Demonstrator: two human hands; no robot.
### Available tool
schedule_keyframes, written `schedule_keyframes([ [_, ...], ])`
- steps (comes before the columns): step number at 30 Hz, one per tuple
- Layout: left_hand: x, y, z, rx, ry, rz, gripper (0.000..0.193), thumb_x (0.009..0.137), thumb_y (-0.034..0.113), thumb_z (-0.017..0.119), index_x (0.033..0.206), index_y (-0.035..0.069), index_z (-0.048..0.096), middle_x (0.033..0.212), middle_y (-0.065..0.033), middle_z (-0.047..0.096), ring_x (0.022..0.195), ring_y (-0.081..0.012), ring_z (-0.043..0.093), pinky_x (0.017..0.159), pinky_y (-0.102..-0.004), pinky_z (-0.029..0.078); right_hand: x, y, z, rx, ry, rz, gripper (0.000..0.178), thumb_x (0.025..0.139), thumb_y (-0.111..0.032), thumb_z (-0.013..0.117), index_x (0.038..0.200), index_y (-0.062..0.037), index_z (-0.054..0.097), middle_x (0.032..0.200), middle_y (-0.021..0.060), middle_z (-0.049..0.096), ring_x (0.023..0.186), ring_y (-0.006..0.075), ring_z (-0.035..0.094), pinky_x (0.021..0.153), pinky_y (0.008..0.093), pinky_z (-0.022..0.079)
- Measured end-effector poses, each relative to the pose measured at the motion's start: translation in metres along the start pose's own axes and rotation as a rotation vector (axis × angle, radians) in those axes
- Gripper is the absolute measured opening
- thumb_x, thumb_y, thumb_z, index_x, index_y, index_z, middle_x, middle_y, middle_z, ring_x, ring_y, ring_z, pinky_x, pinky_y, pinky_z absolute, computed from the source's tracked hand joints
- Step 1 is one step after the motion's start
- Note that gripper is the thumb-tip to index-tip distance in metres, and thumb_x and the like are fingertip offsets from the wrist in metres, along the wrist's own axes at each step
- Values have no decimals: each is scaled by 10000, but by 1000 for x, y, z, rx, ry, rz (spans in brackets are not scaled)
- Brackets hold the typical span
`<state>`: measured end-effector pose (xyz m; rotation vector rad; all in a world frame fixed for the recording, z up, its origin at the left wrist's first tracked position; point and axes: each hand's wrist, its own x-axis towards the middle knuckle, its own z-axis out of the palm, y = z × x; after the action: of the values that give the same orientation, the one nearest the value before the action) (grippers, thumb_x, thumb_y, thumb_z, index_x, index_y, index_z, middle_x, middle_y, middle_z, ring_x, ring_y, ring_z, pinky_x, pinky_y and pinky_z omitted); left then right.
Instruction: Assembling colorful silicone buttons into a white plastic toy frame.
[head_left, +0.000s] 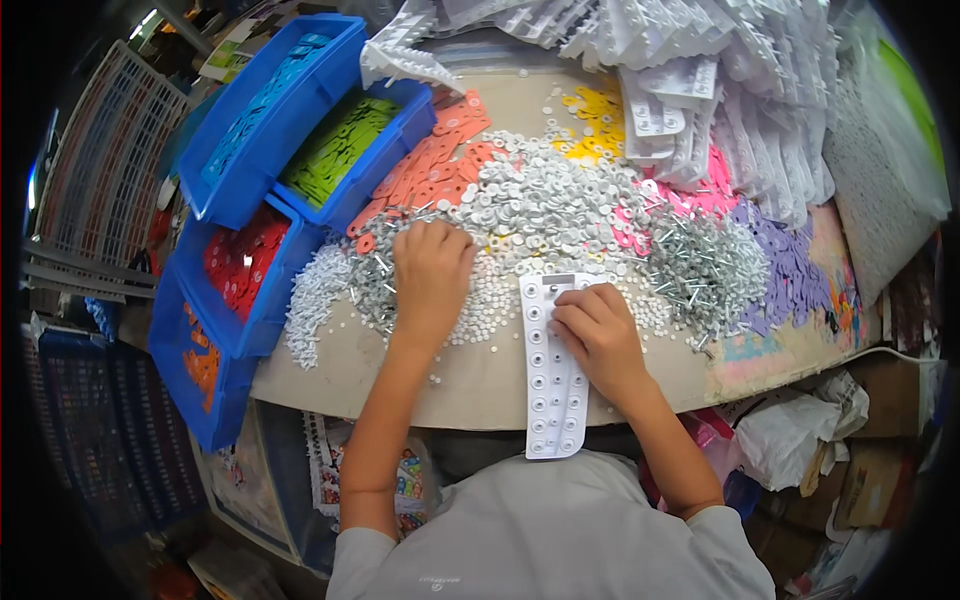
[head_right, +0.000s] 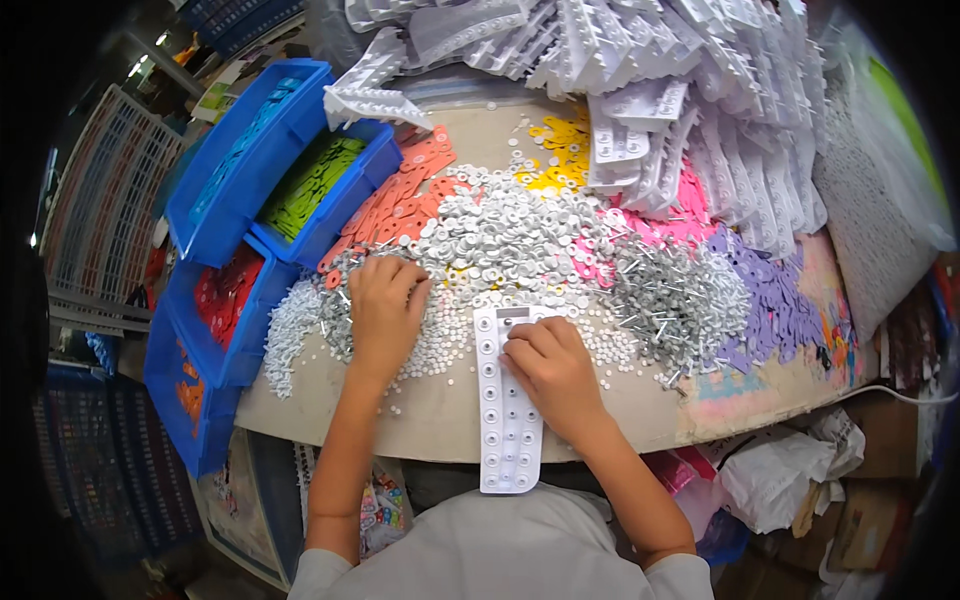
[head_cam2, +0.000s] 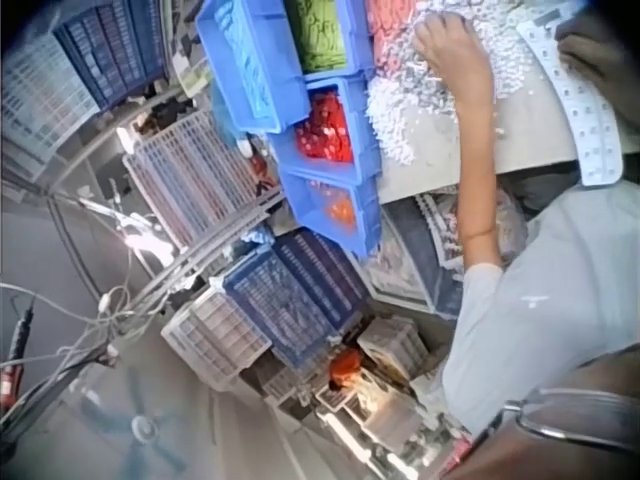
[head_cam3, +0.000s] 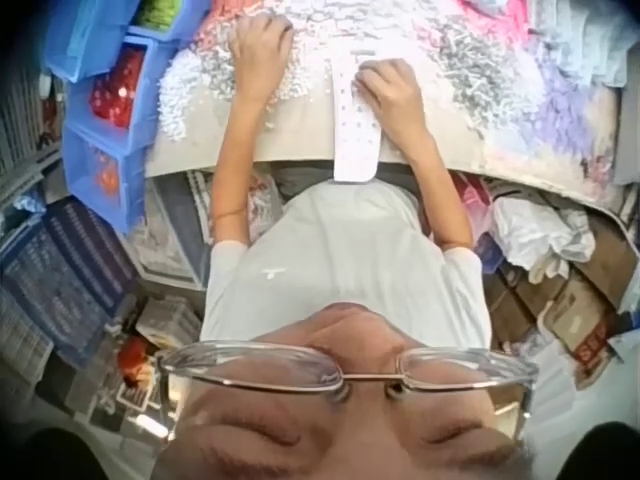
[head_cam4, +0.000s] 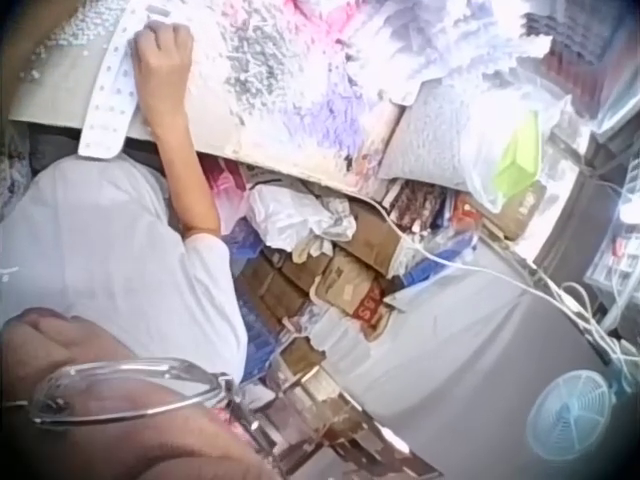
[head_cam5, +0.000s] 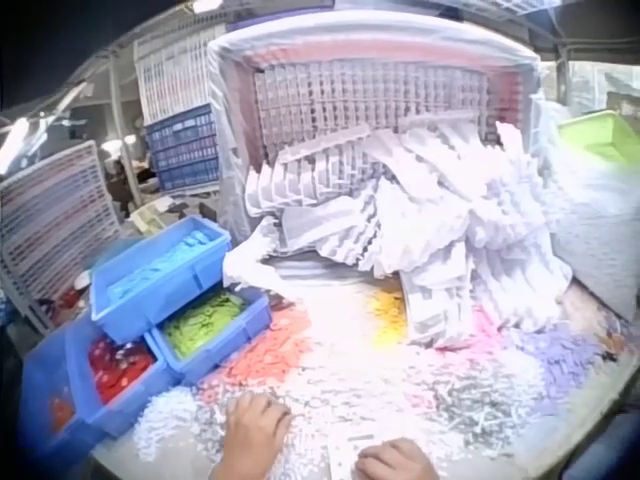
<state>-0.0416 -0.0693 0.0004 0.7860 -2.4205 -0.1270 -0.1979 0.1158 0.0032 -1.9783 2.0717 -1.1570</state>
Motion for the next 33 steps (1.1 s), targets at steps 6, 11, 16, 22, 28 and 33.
schedule_keyframes([
  [6, -4, -5, 10, 23, -68, 3, 108, 782, 100, 758, 857, 102, 680, 894, -27, 590, 930, -240, 546, 848, -394, 390, -8, 19, -20, -188, 182, 178, 151, 816, -29, 727, 957, -28, 674, 965, 95, 647, 922, 296, 577, 842, 424, 444],
  [11, -2, 0, 14, 109, -94, 32, 114, 784, 92, 745, 877, 105, 681, 899, -29, 589, 940, -239, 548, 857, -391, 395, 3, 51, -39, -414, 178, 262, 133, 831, -52, 718, 954, -34, 669, 934, 97, 617, 933, 299, 557, 848, 416, 419],
  [16, -3, 3, 15, 165, -112, -12, 108, 793, 97, 733, 881, 88, 670, 926, -54, 574, 962, -247, 540, 864, -400, 396, 8, 61, -29, -543, 68, 268, 115, 833, -59, 713, 927, -52, 647, 924, 91, 583, 941, 293, 540, 850, 417, 411],
  [22, -7, -2, 18, 224, -137, -31, 88, 829, 105, 704, 877, 85, 633, 948, -73, 567, 971, -262, 533, 868, -416, 389, 4, 58, -31, -590, 126, 320, 130, 839, -45, 692, 951, -57, 626, 944, 87, 583, 956, 305, 536, 864, 436, 412],
  [28, -10, 19, -15, -194, -29, -67, 120, 835, 51, 701, 941, 50, 644, 940, -91, 608, 952, -287, 574, 844, -411, 445, -5, 46, -48, -436, 94, 383, 152, 848, 18, 640, 991, -27, 614, 922, 136, 570, 934, 319, 536, 855, 423, 420],
  [33, -24, 55, -21, -546, -162, 14, 129, 820, 39, 721, 935, 36, 661, 916, -98, 634, 908, -283, 597, 796, -392, 483, -10, 24, -48, -336, 109, 311, 202, 874, 15, 633, 1073, -17, 632, 869, 121, 598, 857, 275, 571, 835, 369, 437],
])
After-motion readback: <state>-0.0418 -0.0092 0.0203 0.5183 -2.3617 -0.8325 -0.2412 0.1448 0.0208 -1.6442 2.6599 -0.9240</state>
